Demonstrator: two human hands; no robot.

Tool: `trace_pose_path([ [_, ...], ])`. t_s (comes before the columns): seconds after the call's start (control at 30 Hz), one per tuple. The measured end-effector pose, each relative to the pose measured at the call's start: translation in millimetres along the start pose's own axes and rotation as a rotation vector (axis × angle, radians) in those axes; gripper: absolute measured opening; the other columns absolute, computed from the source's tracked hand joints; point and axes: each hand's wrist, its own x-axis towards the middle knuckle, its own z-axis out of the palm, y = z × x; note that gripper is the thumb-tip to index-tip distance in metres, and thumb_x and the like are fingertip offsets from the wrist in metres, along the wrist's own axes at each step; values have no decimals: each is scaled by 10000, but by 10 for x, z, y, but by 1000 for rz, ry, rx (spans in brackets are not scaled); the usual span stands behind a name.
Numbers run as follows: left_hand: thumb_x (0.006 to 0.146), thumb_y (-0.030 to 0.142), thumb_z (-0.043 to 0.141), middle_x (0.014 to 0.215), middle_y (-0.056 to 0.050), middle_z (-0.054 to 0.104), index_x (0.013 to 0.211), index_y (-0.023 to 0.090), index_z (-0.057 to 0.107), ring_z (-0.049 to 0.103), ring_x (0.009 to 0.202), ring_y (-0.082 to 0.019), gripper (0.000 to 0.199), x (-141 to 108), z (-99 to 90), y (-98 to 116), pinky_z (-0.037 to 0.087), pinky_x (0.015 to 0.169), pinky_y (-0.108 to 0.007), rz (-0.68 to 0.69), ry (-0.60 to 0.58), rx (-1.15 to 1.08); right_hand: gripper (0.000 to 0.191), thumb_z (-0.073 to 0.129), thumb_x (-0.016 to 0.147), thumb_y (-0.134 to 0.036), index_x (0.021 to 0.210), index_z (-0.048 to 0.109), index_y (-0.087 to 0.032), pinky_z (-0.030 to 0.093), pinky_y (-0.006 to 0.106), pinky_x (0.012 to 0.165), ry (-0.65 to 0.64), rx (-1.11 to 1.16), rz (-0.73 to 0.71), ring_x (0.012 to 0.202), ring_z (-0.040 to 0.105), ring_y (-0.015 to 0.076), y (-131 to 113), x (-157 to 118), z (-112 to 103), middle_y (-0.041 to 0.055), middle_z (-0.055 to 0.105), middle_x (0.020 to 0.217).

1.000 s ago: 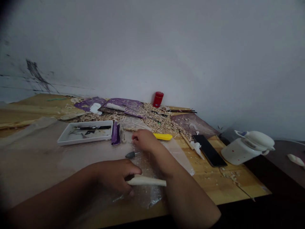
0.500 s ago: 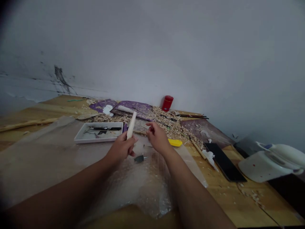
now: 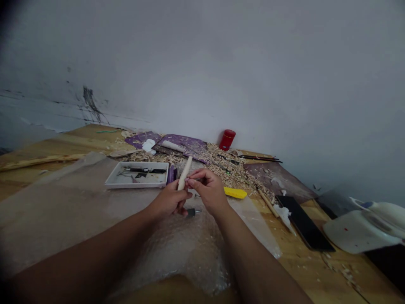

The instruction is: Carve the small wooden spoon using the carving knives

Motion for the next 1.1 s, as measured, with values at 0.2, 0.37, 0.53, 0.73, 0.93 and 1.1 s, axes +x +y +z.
trace_pose_path([
  [0.2, 672, 252, 519, 390, 115, 345, 832, 168, 417, 300, 279, -28, 209, 10, -25, 22, 432, 391, -225, 82, 36, 67, 103, 597, 681, -260, 686, 545, -172, 429, 243, 611, -91, -229, 27, 668, 521, 109, 9, 43, -96, 3, 552, 728],
  [0.37, 658, 181, 496, 406, 95, 388, 801, 162, 412, 372, 301, -47, 166, 55, -38, -20, 411, 388, -211, 91, 100, 218, 116, 577, 683, -253, 677, 501, -166, 345, 189, 499, -184, -507, 37, 538, 439, 74, -28, 33, -77, -35, 508, 613],
  [0.53, 649, 180, 478, 399, 78, 413, 787, 168, 405, 426, 325, -82, 156, 107, -84, -29, 357, 364, -200, 99, 28, 323, 93, 560, 680, -229, 712, 500, -165, 320, 178, 493, -229, -577, 59, 533, 419, 66, -37, 78, -192, -43, 497, 616],
  [0.73, 658, 250, 484, 581, 35, 476, 747, 165, 451, 458, 507, -87, 128, -83, 14, -27, 358, 480, -206, 280, -48, 669, 86, 553, 645, -122, 727, 557, -147, 336, 171, 531, -520, -690, 84, 575, 452, 71, 62, 123, -399, -37, 533, 641],
  [0.93, 577, 215, 560, 546, 58, 427, 643, 179, 467, 398, 503, -73, 120, -358, 179, -34, 277, 447, -180, 429, -934, 1028, 108, 519, 721, -165, 800, 593, -158, 349, 180, 583, -591, -831, 86, 631, 499, 87, 115, 152, -452, -21, 582, 701],
  [1.1, 594, 234, 567, 569, 49, 452, 662, 178, 488, 420, 511, -80, 119, -338, 165, -11, 284, 444, -181, 405, -938, 1079, 218, 420, 807, -196, 922, 605, -203, 334, 238, 705, -297, -1223, 4, 816, 487, 148, 185, 199, -534, 40, 582, 852],
])
